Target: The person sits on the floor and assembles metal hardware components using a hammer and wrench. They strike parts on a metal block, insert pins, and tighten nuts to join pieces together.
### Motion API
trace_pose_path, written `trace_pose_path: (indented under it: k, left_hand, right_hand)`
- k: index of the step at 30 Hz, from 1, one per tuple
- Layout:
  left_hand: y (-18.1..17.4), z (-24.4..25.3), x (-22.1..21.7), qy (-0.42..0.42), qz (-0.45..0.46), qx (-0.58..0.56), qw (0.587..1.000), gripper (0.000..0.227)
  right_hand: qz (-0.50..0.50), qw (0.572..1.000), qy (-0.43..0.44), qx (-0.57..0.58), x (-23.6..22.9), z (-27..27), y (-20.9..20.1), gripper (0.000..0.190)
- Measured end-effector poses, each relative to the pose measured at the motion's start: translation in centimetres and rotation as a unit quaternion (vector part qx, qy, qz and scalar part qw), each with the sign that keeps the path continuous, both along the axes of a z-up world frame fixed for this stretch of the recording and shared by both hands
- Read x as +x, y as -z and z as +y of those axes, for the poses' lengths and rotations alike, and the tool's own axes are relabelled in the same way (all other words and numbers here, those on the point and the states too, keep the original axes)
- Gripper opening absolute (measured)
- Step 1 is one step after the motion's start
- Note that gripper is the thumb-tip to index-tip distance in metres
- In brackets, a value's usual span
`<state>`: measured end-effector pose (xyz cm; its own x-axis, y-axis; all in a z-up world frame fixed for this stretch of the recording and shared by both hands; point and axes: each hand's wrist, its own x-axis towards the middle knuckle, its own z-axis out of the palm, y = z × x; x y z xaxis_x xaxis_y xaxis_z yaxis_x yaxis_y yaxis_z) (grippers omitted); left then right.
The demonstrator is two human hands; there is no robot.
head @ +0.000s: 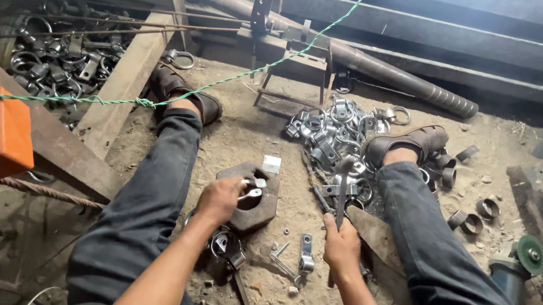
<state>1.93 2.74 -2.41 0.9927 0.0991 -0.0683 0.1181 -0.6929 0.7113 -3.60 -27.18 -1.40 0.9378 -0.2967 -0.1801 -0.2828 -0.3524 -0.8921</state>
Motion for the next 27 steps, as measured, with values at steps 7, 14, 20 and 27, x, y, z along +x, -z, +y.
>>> trace_pose_path:
  k: [7, 14, 20, 27]
  left_hand:
    - [1.4, 0.0, -0.9, -0.049, 0.066, -0.522, 0.849, 0.029]
    - [0.0, 0.1, -1.3, -0.018, 0.050, -0.428, 0.902, 0.026]
    - [-1.0, -1.0, -3.7, 0.064, -0.078, 0.002, 0.995, 0.022]
    - [-1.5, -1.5, -4.1, 0.119, -0.101, 0.072, 0.985, 0.016]
  right_hand:
    - [0.187, 0.981, 0.017, 0.042, 0.3, -1.0, 3.9, 0.042]
    - [0.146, 0.988, -0.015, 0.048, 0.3, -0.7, 4.3, 0.045]
    - [0.124, 0.979, -0.054, 0.151, -0.8, 1.5, -4.4, 0.039]
    - [-0.253, 0.919, -0.129, 0.274, -2.8, 0.3, -15.1, 0.042]
